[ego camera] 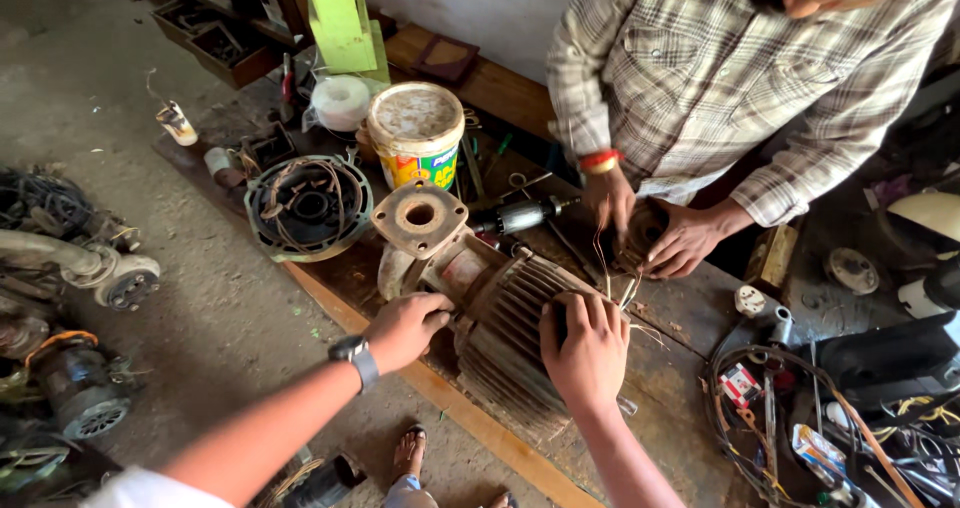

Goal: The person works on an electric water pump motor placed on a workshop bench, holding the pump housing steady while using a spanner to loosen and tighten bolts on the motor body. A coworker across the bench handles the pump's end cover and wiring while the person continues working on the fasteners.

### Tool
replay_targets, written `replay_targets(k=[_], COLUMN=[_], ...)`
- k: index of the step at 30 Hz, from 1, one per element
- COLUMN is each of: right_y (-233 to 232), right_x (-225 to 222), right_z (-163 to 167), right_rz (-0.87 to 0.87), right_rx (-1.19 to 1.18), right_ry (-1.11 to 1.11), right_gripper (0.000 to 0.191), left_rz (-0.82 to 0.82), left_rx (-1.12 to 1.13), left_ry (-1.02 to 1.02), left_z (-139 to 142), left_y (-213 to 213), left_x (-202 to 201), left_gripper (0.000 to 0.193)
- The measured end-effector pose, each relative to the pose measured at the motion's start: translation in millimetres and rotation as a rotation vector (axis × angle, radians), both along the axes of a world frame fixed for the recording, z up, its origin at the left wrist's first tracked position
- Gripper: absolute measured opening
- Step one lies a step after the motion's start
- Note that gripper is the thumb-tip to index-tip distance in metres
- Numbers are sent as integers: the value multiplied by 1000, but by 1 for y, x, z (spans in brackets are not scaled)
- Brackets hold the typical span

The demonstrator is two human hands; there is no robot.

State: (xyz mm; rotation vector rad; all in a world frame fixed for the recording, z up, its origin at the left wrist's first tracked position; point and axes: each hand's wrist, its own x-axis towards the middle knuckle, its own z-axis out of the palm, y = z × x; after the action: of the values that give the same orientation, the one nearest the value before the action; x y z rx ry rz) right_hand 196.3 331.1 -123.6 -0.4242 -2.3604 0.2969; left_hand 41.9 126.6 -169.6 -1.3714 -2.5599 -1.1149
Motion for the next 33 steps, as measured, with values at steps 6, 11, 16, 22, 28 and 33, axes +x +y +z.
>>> replay_targets(k=[6,11,16,22,28,33], right_y=[0,2,1,3,-2,-9], right_x=[-1,-1,-2,-5,-6,-10], right_z=[0,0,6,12,9,4], right_rz=[-4,-15,-15,-50,-63,-75], right_rx=[19,18,56,-26,-20,35], right_ry=[-7,-27,36,-57,-105,-82], right_gripper=[17,18,20,19,19,17], left_rz=[-9,-100,-31,12,-21,152], left_rx=[-417,-593,-258,47,29,-77], left_ry=[-647,-815,-354,-113,-312,-460], left_z=[18,14,-12,-25,-49,-54], left_y=[16,39,20,4,-4,-34], left_x=[-28,-50,-18,5,-3,-20], left_gripper=[19,19,13,14,16,15])
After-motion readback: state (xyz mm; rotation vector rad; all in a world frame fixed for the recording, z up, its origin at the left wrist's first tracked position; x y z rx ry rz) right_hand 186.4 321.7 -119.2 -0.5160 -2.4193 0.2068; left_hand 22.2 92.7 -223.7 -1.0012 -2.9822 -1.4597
